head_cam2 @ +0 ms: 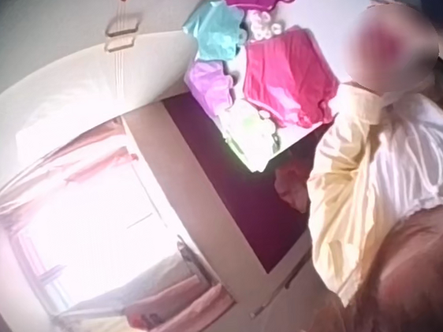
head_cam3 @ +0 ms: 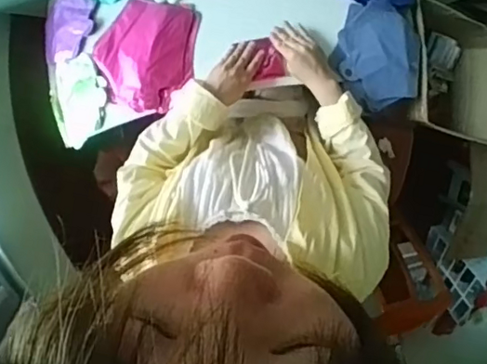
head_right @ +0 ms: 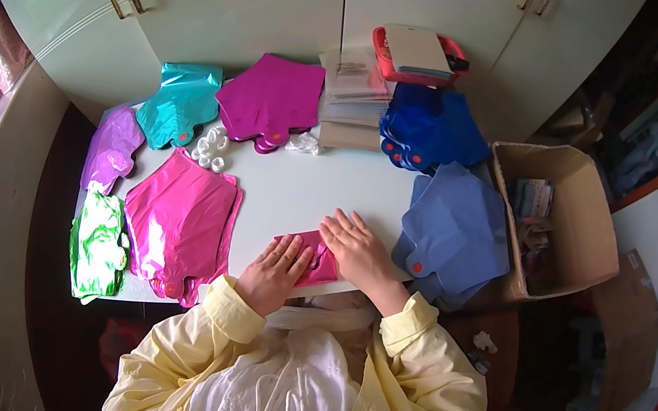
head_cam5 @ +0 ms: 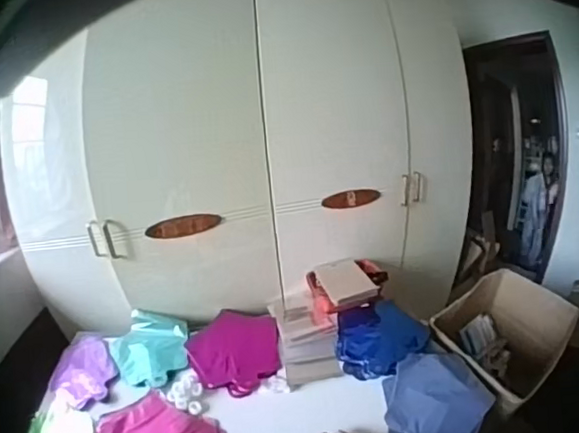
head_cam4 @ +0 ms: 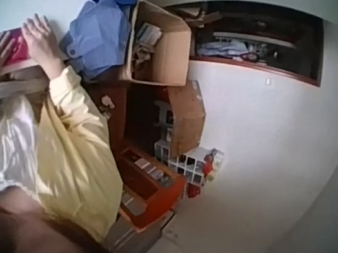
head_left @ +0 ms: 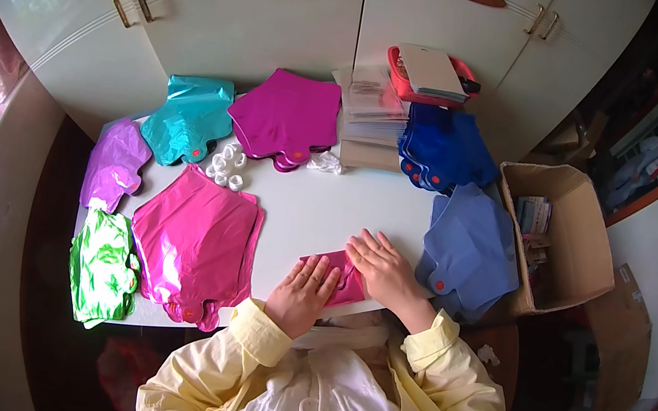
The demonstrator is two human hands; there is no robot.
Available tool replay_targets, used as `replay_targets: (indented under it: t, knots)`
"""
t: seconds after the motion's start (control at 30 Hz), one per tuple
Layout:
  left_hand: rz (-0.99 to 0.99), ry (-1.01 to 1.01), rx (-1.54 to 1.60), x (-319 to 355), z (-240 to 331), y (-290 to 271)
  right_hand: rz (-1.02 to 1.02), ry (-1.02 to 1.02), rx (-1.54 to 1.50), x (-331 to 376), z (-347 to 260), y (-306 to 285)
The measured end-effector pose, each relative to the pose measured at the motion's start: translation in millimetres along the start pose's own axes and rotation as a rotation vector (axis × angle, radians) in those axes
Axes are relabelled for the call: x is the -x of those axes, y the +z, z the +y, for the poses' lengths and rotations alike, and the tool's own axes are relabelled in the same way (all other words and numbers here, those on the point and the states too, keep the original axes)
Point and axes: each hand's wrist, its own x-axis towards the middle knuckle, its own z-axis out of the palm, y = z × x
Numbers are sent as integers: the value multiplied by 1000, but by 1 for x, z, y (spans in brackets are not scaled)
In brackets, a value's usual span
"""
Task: Folding various colorful clothing items and placing them into cardboard packaging holders.
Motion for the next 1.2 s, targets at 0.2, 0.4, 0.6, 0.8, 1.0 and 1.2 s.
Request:
replay_targets:
  t: [0.2,0.4,0.6,0.8,1.0,1.2]
  knots:
    - [1,2,-1,0,-1,1,15,167,5,2,-10,-7]
    - [50,-31,45,5,-4,6,23,100,-124,-14,-56,-11]
    - [80,-68,69,5,-8,2,-32,135,-118,-1,-55,12]
    - [38,-112,-15,13,-17,-8,-76,94,-69,-4,-55,10]
    - [-200,-115,62,4,-30,-51,-75,65,-86,-4,-53,9]
    - [1,23,-33,-89,-51,-80,-59,43,-64,-2,-51,10]
